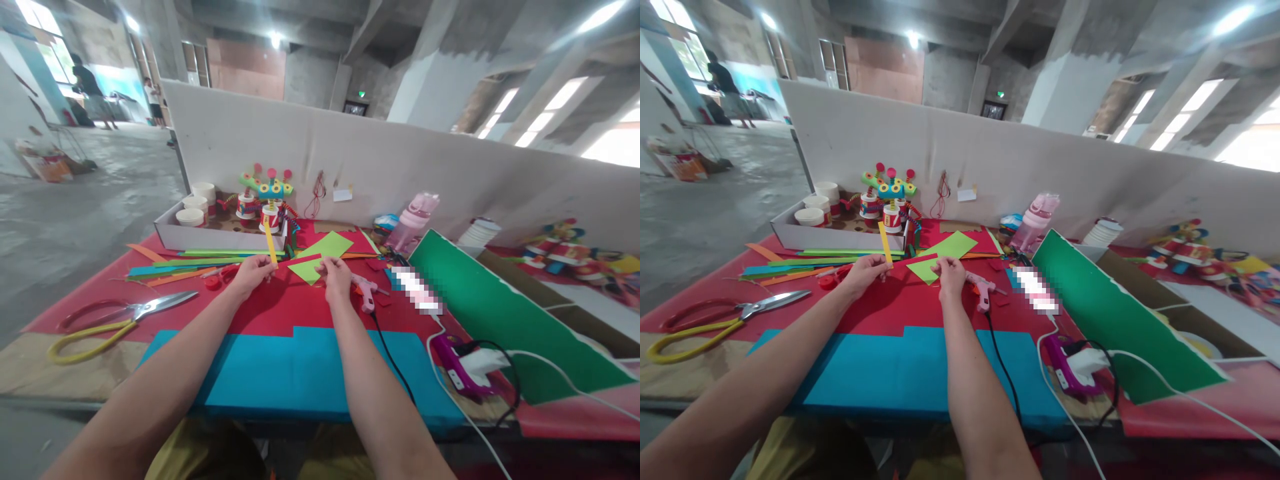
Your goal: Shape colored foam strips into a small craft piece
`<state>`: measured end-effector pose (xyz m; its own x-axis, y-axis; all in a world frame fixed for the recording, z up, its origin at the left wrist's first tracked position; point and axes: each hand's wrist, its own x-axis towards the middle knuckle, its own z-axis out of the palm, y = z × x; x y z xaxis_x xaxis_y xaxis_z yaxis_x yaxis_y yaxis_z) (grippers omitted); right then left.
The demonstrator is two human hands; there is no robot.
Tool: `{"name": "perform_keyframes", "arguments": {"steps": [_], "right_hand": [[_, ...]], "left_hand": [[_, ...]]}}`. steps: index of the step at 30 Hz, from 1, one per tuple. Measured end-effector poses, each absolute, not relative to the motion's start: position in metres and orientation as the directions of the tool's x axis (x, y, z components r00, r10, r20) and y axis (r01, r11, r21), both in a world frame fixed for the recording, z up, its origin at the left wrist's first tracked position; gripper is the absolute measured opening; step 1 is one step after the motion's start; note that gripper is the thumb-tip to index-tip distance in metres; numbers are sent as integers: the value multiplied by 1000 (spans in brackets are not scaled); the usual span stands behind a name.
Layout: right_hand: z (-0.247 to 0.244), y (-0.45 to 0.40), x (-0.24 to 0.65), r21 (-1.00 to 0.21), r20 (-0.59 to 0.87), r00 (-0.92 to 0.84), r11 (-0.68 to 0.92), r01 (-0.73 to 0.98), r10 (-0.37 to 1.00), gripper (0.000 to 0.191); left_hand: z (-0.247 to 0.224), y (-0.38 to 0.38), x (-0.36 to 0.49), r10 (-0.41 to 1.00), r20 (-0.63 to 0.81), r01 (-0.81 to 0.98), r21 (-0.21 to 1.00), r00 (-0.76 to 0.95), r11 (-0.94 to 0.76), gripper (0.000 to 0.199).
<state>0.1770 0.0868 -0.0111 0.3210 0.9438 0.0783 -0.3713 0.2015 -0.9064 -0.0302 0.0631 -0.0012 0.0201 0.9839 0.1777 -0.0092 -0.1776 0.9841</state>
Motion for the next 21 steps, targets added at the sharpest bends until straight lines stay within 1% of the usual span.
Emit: {"name": "perform_keyframes", "arguments": {"steps": [2,3,6,8,10,11,13,17,19,21], "right_hand": [[-12,87,177,-889,16,347,172,-424,938,22],[-13,87,175,-887,-14,321,136,-440,947,22],[-15,80,161,-916,-69,139,-7,-401,988,18],[-15,74,148,-947,-63,6,-58,-316,998,19],[-16,66,137,-964,-29,-126,-61,-259,992,17],[-16,63,133,-966,-7,-184,-54,-255,983,16],[-15,57,127,-956,25,-265,-55,-288,964,23],[-15,53,123,-926,-5,-305,-119,-358,952,30],[-15,54,124,-916,-25,-283,-135,-378,959,33],[-15,57,125,-906,-15,-247,-118,-407,969,34]], "left_hand": [[0,62,-29,987,162,-47,986,18,-161,30],[0,61,-28,988,155,-67,986,20,-153,31],[3,58,-23,987,155,-104,983,38,-150,32],[3,55,-20,985,165,-106,982,53,-159,33],[4,54,-17,984,166,-106,982,67,-159,33],[4,54,-17,984,165,-110,982,73,-156,32],[3,53,-16,984,160,-125,981,84,-149,32],[1,54,-16,981,166,-140,979,100,-152,32],[0,55,-16,980,172,-121,980,103,-159,33],[-2,55,-15,980,161,-76,985,116,-153,33]]}}
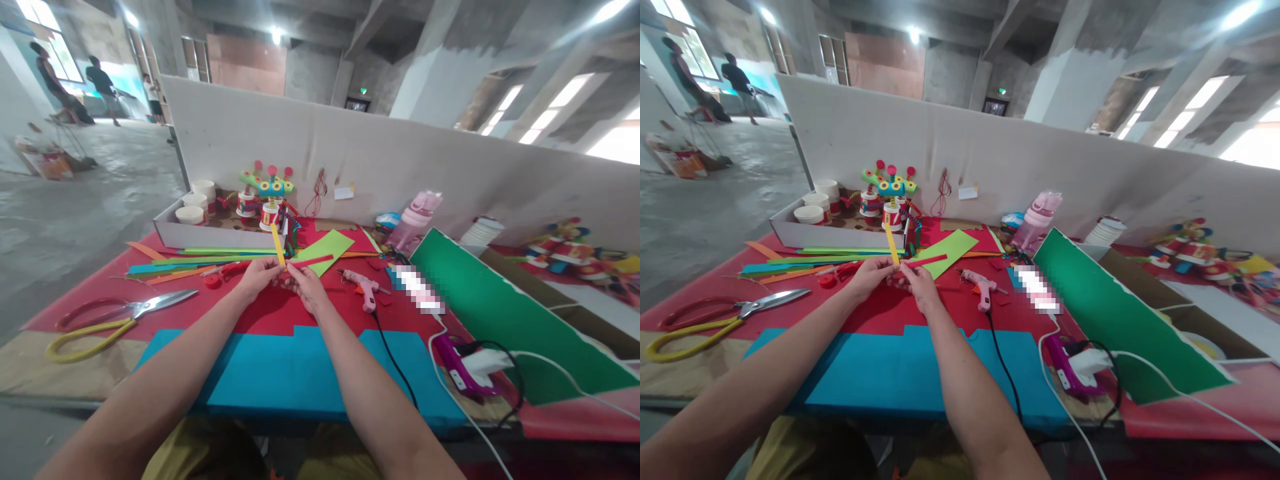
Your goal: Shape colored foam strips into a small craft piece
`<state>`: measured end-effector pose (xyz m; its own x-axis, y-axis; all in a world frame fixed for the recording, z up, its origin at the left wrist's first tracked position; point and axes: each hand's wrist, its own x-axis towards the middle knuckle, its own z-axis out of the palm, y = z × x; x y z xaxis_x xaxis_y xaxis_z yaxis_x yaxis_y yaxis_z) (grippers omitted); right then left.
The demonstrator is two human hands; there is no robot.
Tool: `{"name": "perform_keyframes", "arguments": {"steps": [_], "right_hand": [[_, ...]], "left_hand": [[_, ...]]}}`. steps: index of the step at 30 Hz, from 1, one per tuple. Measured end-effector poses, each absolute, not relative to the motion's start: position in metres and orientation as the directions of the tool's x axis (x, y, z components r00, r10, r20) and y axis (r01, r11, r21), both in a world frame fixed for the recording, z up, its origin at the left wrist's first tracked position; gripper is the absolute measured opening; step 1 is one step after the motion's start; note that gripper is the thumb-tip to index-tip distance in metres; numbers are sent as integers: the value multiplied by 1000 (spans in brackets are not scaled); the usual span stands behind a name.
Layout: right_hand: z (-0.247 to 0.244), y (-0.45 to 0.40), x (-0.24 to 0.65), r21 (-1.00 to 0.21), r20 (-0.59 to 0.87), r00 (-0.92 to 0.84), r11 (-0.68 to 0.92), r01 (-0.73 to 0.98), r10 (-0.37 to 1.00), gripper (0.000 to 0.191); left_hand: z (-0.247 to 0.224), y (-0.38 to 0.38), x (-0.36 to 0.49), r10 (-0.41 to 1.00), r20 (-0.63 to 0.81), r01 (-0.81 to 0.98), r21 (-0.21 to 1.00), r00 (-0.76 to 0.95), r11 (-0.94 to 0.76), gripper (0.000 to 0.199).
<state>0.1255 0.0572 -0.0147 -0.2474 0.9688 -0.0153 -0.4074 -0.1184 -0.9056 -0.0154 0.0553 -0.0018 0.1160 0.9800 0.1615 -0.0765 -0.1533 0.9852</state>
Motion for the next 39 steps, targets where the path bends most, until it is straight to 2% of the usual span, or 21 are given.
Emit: {"name": "perform_keyframes", "arguments": {"steps": [5,8,10,12,14,17,19,21,27,29,32,39], "right_hand": [[-8,70,145,-878,42,-82,-2,-478,996,33],[-2,79,168,-835,-1,192,105,-540,981,30],[-1,84,182,-803,-73,383,173,-570,921,30],[-1,86,188,-803,-105,456,195,-563,884,26],[-4,83,182,-835,-76,392,157,-528,917,18],[-9,72,155,-888,-26,100,23,-458,995,31],[-13,62,134,-894,-25,-129,-80,-441,991,38],[-17,53,118,-891,-18,-208,-110,-441,978,41],[-26,55,112,-912,2,-45,-17,-409,999,35],[-28,58,116,-911,14,-52,-9,-413,999,32],[-29,58,119,-914,29,-92,-11,-406,995,29],[-28,57,123,-939,38,-43,21,-344,998,27]], "left_hand": [[-4,57,-17,982,146,-2,989,116,-147,31],[-3,59,-22,986,156,-21,988,62,-155,30],[-2,62,-26,987,158,-57,986,13,-157,30],[-1,63,-30,987,158,-119,980,-31,-161,30],[0,63,-31,988,148,-184,971,-51,-155,30],[0,60,-27,991,134,-230,964,-25,-136,31],[0,58,-23,988,150,-228,963,17,-142,31],[-2,55,-19,984,168,-210,966,64,-151,31],[-8,57,-17,982,162,-61,986,98,-157,31],[-9,58,-17,984,153,-25,988,91,-151,31],[-8,58,-16,986,141,-31,990,90,-139,32],[-8,56,-15,982,113,-89,991,155,-100,35]]}}
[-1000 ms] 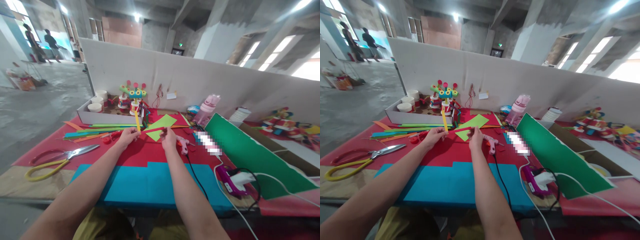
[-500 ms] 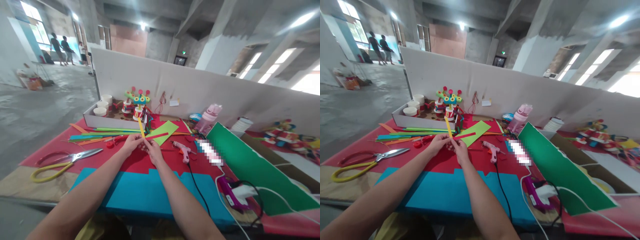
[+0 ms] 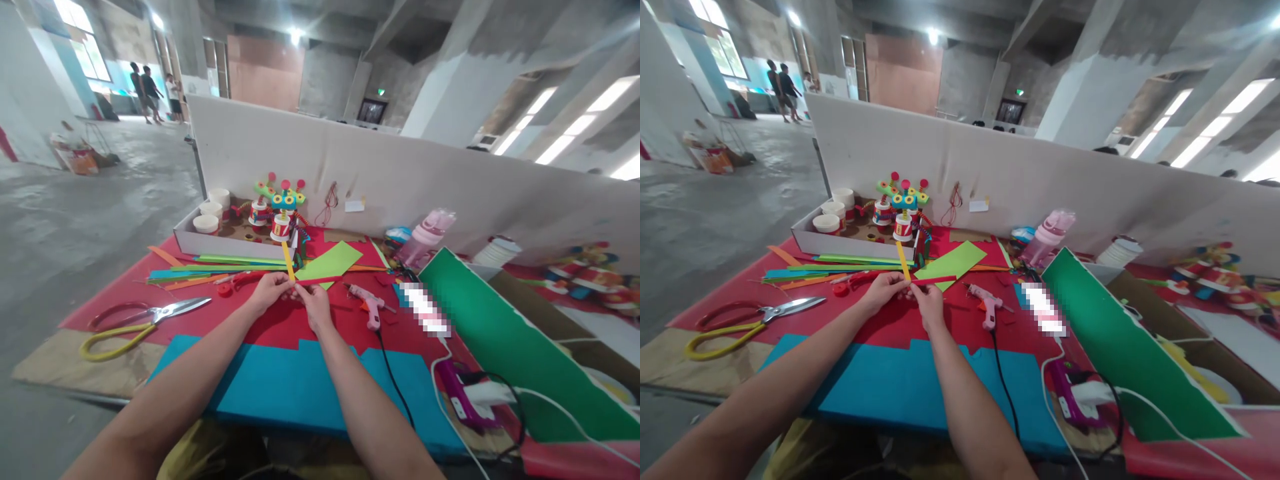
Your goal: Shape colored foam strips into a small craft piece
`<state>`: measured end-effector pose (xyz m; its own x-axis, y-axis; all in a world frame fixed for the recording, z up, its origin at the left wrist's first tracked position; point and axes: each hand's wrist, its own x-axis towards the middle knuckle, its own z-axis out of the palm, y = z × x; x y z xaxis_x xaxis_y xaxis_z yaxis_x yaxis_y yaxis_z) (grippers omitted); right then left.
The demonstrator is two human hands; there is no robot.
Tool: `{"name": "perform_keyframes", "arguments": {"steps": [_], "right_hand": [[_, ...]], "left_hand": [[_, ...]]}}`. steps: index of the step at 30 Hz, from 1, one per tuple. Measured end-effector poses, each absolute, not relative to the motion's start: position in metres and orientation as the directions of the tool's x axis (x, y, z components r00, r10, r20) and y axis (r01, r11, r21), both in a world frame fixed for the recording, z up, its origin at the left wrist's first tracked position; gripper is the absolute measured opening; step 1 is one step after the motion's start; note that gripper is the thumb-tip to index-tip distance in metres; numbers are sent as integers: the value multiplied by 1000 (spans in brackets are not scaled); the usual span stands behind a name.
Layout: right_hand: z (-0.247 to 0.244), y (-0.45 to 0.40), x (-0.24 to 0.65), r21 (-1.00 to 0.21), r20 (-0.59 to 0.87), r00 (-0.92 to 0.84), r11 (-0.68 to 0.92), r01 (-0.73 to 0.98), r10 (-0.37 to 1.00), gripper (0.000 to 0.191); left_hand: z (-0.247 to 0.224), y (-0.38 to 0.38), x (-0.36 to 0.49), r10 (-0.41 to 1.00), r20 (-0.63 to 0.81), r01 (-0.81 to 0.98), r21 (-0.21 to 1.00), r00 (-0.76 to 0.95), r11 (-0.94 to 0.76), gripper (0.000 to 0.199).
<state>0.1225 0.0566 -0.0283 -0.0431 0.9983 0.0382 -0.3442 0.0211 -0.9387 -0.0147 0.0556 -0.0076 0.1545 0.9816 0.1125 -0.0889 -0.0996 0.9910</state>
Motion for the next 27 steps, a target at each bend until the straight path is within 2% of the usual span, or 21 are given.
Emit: {"name": "perform_keyframes", "arguments": {"steps": [7,15,24,27], "right_hand": [[-29,59,125,-932,63,26,69,-355,998,23],[-24,56,123,-971,64,75,79,-226,995,22],[-23,55,122,-983,49,83,63,-170,995,22],[-21,56,124,-974,48,27,53,-221,998,20]], "left_hand": [[-6,52,-8,981,81,-161,985,175,-53,33],[-5,50,-7,989,74,-214,976,130,-45,33],[-8,53,-7,993,48,-226,974,105,-23,32],[-7,53,-8,997,32,-236,972,77,-13,33]]}}
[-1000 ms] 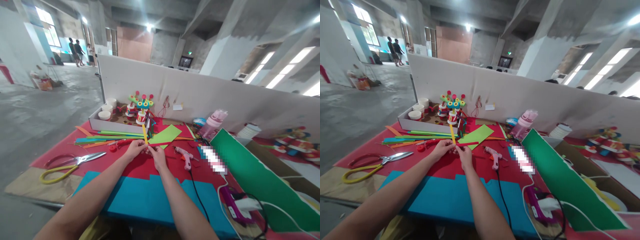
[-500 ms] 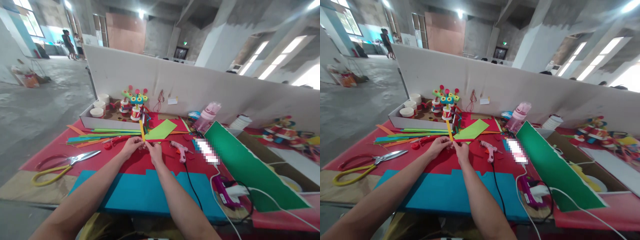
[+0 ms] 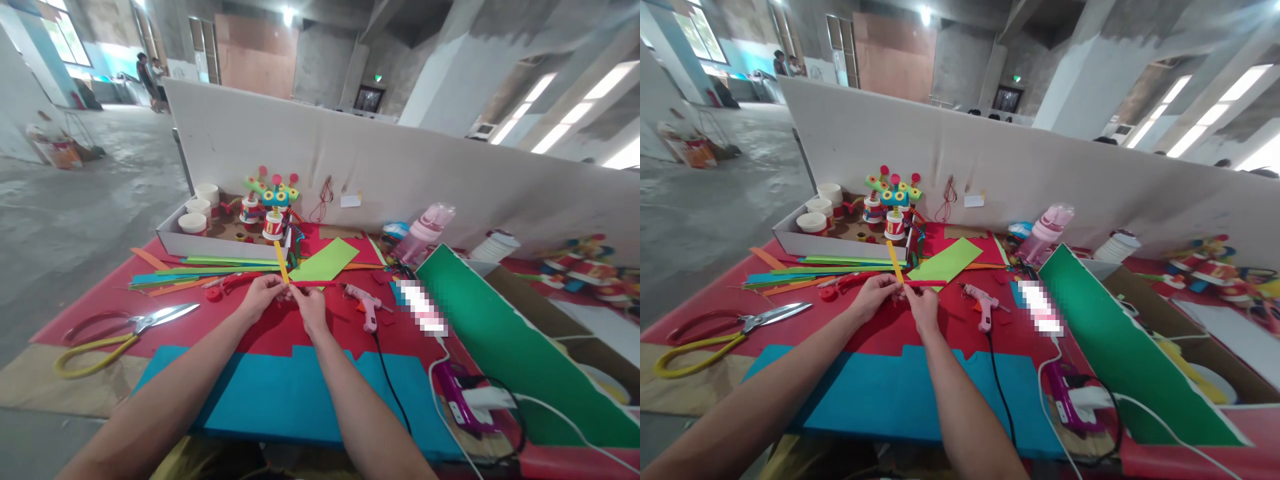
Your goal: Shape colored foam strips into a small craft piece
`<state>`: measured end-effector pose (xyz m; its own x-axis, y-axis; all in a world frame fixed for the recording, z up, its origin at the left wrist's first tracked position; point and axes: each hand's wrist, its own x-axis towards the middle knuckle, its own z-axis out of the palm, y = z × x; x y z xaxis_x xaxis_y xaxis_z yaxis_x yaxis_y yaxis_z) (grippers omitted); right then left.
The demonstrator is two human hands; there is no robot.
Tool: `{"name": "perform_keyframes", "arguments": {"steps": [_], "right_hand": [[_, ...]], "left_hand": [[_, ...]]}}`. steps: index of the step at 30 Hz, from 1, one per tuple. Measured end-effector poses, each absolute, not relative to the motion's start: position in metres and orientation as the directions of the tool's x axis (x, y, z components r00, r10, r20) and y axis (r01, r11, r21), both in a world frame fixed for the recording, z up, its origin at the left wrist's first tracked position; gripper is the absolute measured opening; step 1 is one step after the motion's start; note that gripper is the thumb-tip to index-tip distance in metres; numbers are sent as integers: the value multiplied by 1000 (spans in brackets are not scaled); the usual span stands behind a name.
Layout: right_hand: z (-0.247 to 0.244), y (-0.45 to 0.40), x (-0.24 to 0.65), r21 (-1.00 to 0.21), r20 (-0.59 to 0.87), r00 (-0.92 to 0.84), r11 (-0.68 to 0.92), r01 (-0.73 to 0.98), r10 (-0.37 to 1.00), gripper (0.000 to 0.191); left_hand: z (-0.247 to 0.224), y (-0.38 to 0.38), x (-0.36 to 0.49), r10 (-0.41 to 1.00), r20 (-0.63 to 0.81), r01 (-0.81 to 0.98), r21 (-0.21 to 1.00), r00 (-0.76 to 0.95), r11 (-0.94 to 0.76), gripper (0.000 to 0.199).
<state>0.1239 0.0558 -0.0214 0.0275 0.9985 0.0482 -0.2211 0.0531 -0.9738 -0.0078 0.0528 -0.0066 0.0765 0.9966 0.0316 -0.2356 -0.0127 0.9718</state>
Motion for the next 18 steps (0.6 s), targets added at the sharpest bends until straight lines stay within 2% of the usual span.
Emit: {"name": "perform_keyframes", "arguments": {"steps": [4,6,13,18], "right_hand": [[-18,57,128,-878,-18,-67,-48,-476,998,21],[-17,57,129,-834,-68,-90,-106,-541,994,24],[-19,54,127,-840,-60,-189,-152,-521,980,26],[-21,53,126,-835,-59,-183,-149,-530,981,29]], "left_hand": [[-4,52,-11,998,-5,-287,958,56,21,33],[-3,51,-11,998,-7,-292,956,58,24,32],[-2,49,-7,998,-24,-293,955,59,40,28],[-4,49,-6,998,-41,-295,954,55,55,26]]}}
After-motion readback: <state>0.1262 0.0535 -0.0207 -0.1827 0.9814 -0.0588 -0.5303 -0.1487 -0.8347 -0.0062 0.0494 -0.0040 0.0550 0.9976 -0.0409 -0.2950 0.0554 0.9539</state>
